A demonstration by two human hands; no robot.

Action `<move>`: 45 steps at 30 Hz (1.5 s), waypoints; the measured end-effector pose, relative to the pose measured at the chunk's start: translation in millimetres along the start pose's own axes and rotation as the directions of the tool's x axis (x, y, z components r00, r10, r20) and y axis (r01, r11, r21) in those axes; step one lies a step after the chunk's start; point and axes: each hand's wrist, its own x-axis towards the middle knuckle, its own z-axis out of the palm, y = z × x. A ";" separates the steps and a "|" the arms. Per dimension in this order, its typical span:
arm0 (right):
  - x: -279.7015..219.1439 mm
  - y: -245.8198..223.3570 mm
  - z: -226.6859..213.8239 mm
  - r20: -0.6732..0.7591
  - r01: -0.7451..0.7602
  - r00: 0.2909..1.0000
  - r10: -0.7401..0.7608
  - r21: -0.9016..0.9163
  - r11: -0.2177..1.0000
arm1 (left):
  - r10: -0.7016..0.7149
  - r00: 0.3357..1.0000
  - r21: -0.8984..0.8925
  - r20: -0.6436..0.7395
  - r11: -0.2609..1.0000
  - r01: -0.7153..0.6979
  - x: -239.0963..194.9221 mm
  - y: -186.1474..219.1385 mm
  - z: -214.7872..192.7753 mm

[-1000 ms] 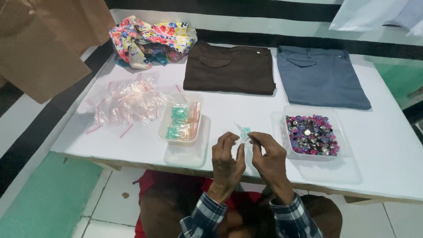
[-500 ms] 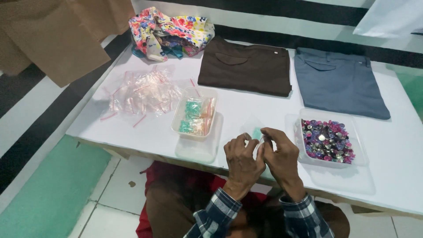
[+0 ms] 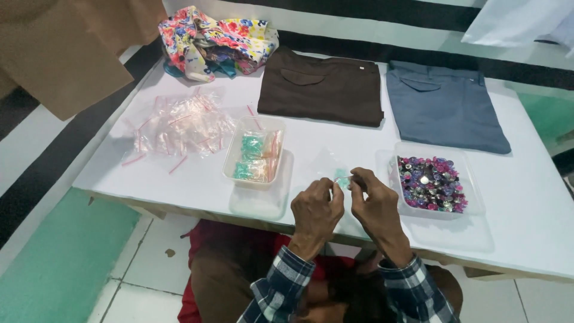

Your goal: Picking small decorative items or buttons one by one from a container and placing them into small plastic bags.

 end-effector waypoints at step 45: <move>28.4 -1.8 -47.2 0.318 0.105 0.927 -0.199 0.290 0.951 | 0.325 0.742 -0.220 0.586 0.946 -0.239 64.8 -2.2 -73.5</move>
